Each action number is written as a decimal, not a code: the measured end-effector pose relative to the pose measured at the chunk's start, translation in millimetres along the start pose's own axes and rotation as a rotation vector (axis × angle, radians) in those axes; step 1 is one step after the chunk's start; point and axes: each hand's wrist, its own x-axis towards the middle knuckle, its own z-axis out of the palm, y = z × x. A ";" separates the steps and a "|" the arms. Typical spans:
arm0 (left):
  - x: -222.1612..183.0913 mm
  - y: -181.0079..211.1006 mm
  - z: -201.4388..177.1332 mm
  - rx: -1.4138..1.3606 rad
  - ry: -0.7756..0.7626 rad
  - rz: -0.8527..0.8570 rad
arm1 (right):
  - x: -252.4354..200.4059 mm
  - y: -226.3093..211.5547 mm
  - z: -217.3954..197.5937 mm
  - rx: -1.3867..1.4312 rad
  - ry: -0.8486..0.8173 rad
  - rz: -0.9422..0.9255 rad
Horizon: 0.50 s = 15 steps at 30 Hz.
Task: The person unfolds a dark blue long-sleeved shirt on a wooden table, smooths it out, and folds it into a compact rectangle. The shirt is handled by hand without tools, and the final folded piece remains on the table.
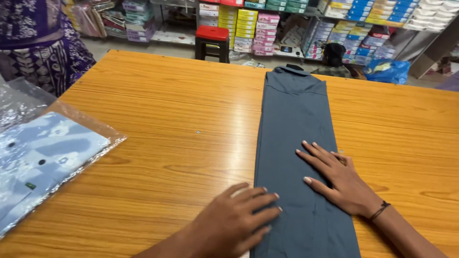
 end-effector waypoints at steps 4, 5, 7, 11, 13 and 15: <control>0.3 -8.6 -1.1 0.087 0.029 -0.109 | -2.5 -0.8 0.1 0.023 0.113 0.061; 0.3 -10.2 -0.3 0.089 0.036 -0.147 | -3.7 0.0 1.1 0.021 0.122 0.102; 0.5 -10.2 1.1 0.073 0.029 -0.159 | -4.5 -1.6 -1.2 0.041 0.137 0.074; 1.1 -11.4 2.9 0.054 0.020 -0.177 | -5.3 1.6 0.3 0.016 0.160 0.012; 1.9 -12.1 2.0 0.050 0.014 -0.181 | -5.7 0.8 -3.3 0.032 0.146 0.014; 2.5 -11.9 0.7 0.045 0.010 -0.188 | -6.2 0.6 -5.6 0.048 0.130 0.014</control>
